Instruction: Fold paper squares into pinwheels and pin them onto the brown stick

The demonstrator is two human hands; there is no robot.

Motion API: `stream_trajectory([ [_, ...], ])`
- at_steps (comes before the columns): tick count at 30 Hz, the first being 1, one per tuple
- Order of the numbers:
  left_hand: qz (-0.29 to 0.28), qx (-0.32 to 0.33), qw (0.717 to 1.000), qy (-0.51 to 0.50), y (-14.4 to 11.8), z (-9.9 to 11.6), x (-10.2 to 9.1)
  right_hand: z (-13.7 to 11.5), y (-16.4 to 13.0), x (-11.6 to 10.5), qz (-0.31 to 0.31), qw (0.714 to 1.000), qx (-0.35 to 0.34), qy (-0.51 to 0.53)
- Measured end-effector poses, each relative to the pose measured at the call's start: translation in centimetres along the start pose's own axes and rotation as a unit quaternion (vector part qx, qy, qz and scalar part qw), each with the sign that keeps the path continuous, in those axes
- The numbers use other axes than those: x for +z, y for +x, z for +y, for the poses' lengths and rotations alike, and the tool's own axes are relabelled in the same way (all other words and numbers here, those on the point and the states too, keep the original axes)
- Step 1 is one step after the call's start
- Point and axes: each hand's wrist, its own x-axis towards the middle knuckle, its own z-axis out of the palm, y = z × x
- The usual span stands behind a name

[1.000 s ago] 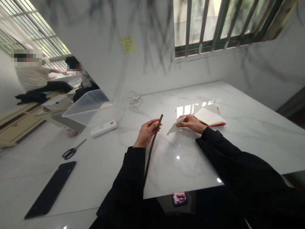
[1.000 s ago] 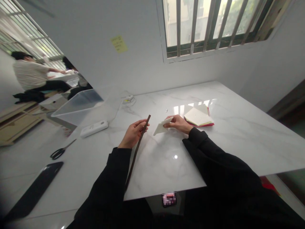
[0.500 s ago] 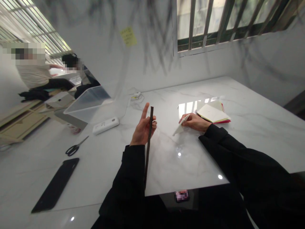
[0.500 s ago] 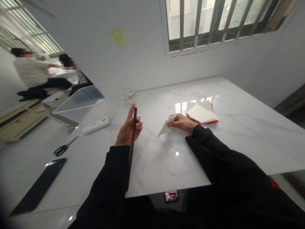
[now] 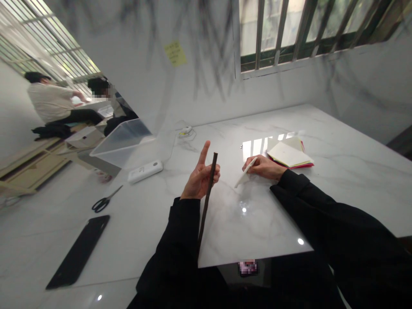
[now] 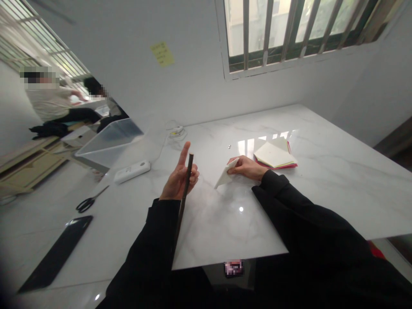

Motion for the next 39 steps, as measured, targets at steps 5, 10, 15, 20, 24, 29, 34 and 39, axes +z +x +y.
stream_trajectory([
  [5, -0.020, -0.013, 0.998, -0.066, 0.3, 0.1, 0.0, 0.1, 0.1, -0.1, -0.005, 1.000, 0.006, -0.010],
  [10, 0.002, -0.038, 0.997, -0.066, 1.0, -0.7, 0.0, -0.5, 0.1, 0.2, -0.008, 0.999, 0.013, -0.046],
  [15, -0.001, -0.045, 0.999, -0.031, 1.5, -2.0, 0.0, -1.9, 0.0, 1.2, -0.012, 0.996, -0.016, -0.084],
  [20, 0.015, -0.053, 0.998, -0.006, 1.5, -2.4, 0.1, -2.9, -0.2, 2.3, 0.017, 0.992, -0.090, -0.092],
  [24, 0.004, -0.056, 0.998, -0.002, 1.5, -2.3, 0.2, -3.2, -0.1, 2.8, 0.046, 0.986, -0.130, -0.098],
  [29, -0.023, -0.055, 0.998, 0.008, 1.5, -2.3, 0.4, -3.4, -0.1, 2.9, 0.073, 0.979, -0.160, -0.106],
  [34, -0.046, -0.064, 0.996, 0.034, 1.5, -2.3, 0.4, -3.8, -0.3, 3.0, 0.063, 0.977, -0.167, -0.114],
  [39, -0.056, -0.074, 0.992, 0.081, 1.3, -2.1, 0.5, -4.3, -0.5, 3.3, 0.057, 0.982, -0.136, -0.118],
])
